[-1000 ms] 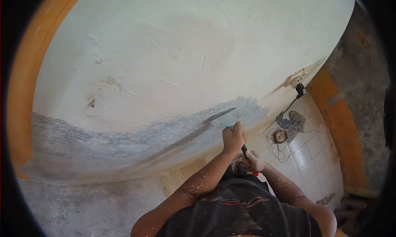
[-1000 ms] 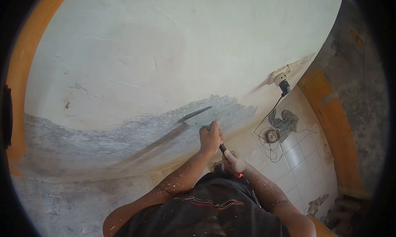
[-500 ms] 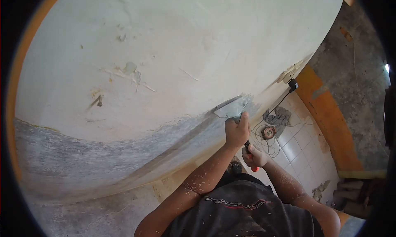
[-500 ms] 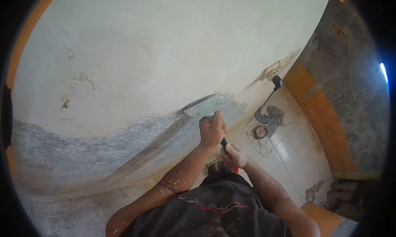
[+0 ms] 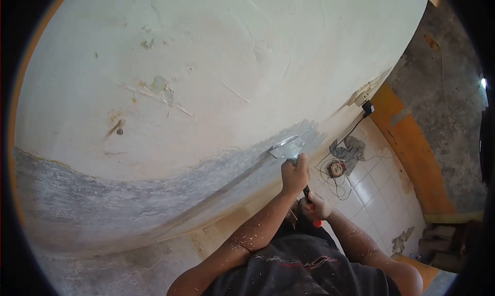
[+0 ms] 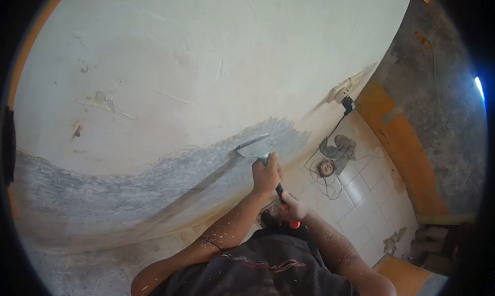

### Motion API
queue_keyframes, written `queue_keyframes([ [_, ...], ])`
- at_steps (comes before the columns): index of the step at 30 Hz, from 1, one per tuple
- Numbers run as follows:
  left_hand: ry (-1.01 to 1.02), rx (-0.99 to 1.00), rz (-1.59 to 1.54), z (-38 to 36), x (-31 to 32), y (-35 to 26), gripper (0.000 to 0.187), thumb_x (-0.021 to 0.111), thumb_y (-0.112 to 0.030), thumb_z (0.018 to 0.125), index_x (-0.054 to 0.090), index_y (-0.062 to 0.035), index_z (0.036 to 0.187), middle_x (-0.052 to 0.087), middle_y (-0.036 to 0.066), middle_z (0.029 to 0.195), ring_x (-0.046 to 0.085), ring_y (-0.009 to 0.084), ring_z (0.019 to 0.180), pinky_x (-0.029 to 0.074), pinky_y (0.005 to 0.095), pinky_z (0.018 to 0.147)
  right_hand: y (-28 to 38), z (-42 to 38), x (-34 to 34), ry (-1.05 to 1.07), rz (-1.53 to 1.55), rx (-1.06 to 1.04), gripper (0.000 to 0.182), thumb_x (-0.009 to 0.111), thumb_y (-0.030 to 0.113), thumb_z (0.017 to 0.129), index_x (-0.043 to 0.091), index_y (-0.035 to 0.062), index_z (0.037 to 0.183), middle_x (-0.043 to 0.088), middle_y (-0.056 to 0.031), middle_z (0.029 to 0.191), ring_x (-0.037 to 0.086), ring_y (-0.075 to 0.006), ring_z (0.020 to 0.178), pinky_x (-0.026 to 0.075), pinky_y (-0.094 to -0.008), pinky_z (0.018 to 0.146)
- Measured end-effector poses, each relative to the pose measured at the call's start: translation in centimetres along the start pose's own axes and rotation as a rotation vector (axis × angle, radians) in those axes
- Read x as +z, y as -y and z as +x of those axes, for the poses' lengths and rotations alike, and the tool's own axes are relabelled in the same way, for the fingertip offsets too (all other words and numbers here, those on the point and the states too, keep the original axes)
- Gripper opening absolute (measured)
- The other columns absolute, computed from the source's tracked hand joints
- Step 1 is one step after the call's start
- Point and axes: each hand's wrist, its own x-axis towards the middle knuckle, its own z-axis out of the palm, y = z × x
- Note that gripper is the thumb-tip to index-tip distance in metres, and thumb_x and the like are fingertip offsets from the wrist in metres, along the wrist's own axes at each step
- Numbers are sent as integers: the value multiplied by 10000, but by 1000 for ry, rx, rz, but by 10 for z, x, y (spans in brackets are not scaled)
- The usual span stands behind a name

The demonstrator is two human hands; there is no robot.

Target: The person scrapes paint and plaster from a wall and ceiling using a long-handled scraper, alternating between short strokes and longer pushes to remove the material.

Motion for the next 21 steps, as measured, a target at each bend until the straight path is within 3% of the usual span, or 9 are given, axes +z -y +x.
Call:
queue_keyframes([
  [1,-1,2,4,1,4,-13,433,489,-209,881,363,-75,489,377,-11,426,359,87,339,293,254,340,-1,1,1,33,59,30,567,372,632,824,379,97,632,331,-1,491,279,-95,377,193,-242,346],
  [3,107,251,159,2,16,-36,434,487,-215,880,360,-75,489,369,-18,425,350,84,334,290,253,339,12,7,2,46,65,-64,551,358,586,859,375,97,604,320,23,482,281,-88,375,209,-234,353],
  [7,133,197,82,4,22,-36,419,489,-218,874,369,-75,499,379,-14,432,359,78,340,292,254,339,30,2,-2,8,-65,-179,544,365,584,857,380,104,604,312,25,472,274,-83,369,202,-237,341],
  [9,69,144,54,0,16,-20,415,490,-207,872,365,-79,499,375,-10,430,363,81,343,296,258,339,16,-3,-6,5,-78,-61,569,389,627,823,398,93,627,334,12,477,315,-94,389,228,-238,354],
  [11,30,20,-83,3,9,-5,417,493,-198,868,358,-81,491,374,-8,426,367,87,343,300,262,340,14,-2,-7,-2,-16,3,546,383,589,850,384,102,604,301,30,478,270,-77,379,201,-238,345],
  [12,18,146,66,4,12,-10,408,496,-203,868,371,-81,500,379,-5,430,371,89,345,302,263,340,21,2,-2,42,4,-47,545,385,592,848,383,105,604,299,32,481,266,-76,382,198,-237,346],
  [15,91,171,71,0,22,-39,386,497,-206,872,379,-78,527,375,-6,441,373,87,346,304,258,338,32,4,-1,177,66,-73,543,392,597,844,380,107,609,298,34,491,258,-74,390,191,-233,350],
  [17,126,153,-1,1,19,-32,388,497,-209,873,380,-77,527,378,-5,441,375,91,343,303,257,339,36,-3,2,55,-9,-80,547,385,603,843,381,105,617,303,35,496,257,-71,394,187,-230,353],
  [21,42,24,-50,4,15,-14,447,501,-231,888,394,-65,487,407,-23,430,396,73,363,303,249,351,19,-10,2,30,71,36,551,371,614,842,385,109,622,303,37,495,265,-72,393,188,-230,355],
])
